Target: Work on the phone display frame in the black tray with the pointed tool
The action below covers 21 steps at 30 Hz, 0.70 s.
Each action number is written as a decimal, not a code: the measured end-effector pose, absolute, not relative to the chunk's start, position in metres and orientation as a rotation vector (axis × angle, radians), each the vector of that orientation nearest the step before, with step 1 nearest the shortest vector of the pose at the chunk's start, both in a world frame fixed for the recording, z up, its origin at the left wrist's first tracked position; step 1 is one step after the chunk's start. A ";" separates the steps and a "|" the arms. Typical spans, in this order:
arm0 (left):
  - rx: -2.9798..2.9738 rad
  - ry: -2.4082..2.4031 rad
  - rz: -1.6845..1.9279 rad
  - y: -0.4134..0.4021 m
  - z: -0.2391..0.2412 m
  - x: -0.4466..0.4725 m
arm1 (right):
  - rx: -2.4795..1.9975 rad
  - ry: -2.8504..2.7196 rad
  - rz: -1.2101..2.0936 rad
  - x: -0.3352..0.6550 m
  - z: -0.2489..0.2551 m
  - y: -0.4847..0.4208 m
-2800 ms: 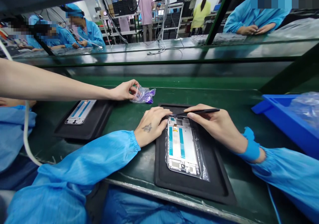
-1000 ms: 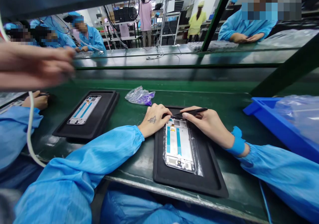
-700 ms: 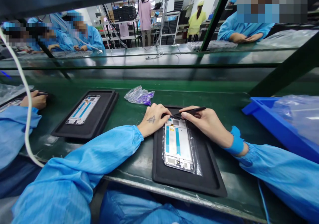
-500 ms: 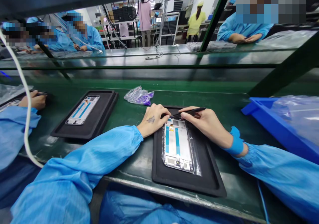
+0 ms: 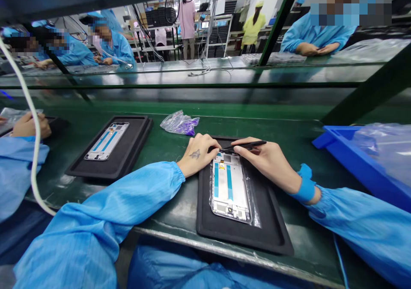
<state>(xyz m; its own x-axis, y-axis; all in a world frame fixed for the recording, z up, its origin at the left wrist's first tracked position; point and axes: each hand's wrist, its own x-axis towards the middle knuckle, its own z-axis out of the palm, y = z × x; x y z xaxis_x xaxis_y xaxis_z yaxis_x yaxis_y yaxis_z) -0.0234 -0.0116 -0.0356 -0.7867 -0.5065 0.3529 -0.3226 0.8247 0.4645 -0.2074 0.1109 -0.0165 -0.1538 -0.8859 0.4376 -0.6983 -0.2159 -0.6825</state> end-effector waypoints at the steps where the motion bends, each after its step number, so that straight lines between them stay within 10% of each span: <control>1: 0.612 -2.534 -0.531 -0.012 -0.036 -0.023 | -1.888 1.821 -1.306 -0.208 -0.017 0.111; 21: 0.611 -2.519 -0.532 -0.011 -0.037 -0.023 | -1.793 1.789 -1.369 -0.214 -0.020 0.109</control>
